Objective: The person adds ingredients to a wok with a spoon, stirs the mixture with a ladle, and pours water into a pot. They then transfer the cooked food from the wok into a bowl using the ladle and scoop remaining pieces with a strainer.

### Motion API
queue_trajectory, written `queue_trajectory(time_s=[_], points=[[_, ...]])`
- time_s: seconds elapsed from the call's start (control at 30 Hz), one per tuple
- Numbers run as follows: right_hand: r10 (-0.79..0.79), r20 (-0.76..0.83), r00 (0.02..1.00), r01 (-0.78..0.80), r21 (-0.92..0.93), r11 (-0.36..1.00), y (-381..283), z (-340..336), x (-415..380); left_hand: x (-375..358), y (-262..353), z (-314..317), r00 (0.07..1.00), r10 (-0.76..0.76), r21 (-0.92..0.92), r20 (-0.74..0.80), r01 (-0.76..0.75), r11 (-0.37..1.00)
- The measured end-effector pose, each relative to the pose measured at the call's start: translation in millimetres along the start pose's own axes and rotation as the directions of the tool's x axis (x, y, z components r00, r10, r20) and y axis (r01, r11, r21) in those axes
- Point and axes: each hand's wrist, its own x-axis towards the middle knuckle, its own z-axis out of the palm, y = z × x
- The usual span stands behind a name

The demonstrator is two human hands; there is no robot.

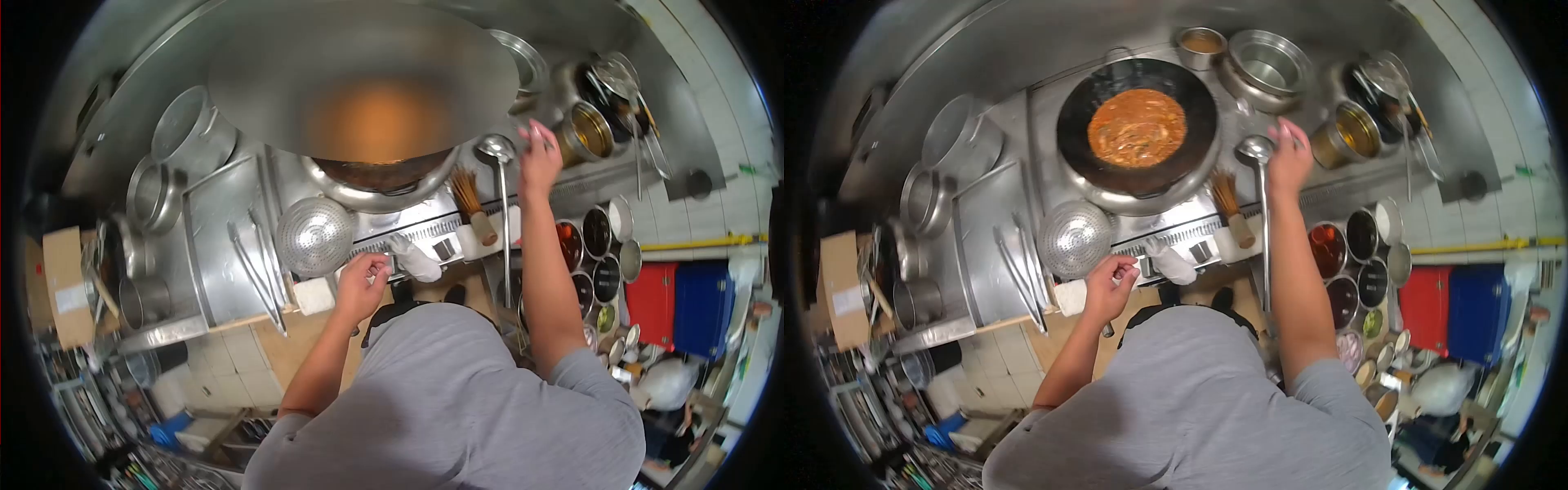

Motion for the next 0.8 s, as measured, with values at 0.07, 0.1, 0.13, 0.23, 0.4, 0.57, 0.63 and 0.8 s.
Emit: queue_trajectory(time_s=[0.07,0.1,0.13,0.23,0.4,0.57,0.63,0.8], points=[[0.072,-0.136,0.988,-0.079,-0.049,0.996,-12.9,-99.6,-38.8,12.7,3.8,16.4,0.994,0.02,-0.005,0.106,-0.02,1.0],[0.081,-0.222,0.972,-0.101,-0.079,0.992,-10.9,-157.9,-56.3,18.7,3.5,24.1,0.99,0.066,0.027,0.124,-0.07,0.997],[0.022,-0.299,0.954,-0.075,-0.169,0.983,-14.5,-220.4,-74.1,25.9,4.4,36.5,0.98,0.121,0.045,0.16,-0.13,0.99],[-0.258,-0.474,0.842,-0.05,-0.545,0.837,-61.3,-402.7,-151.6,44.1,21.6,69.6,0.935,0.185,0.077,0.301,-0.217,0.973],[-0.383,-0.707,0.595,-0.492,-0.697,0.521,-193.0,-538.3,-299.8,70.6,50.7,143.4,0.807,0.16,0.086,0.568,-0.252,0.964],[-0.235,-0.823,0.517,-0.783,-0.566,0.257,-176.5,-580.2,-373.1,74.9,123.9,225.5,0.616,0.186,0.081,0.765,-0.379,0.922],[-0.159,-0.832,0.531,-0.773,-0.553,0.311,-137.2,-603.9,-390.3,64.4,150.3,256.4,0.597,0.232,0.041,0.768,-0.407,0.913],[-0.592,-0.417,0.689,-0.491,-0.87,0.042,-121.1,-520.8,-346.2,43.2,154.2,293.0,0.597,0.292,-0.05,0.747,-0.387,0.921]])
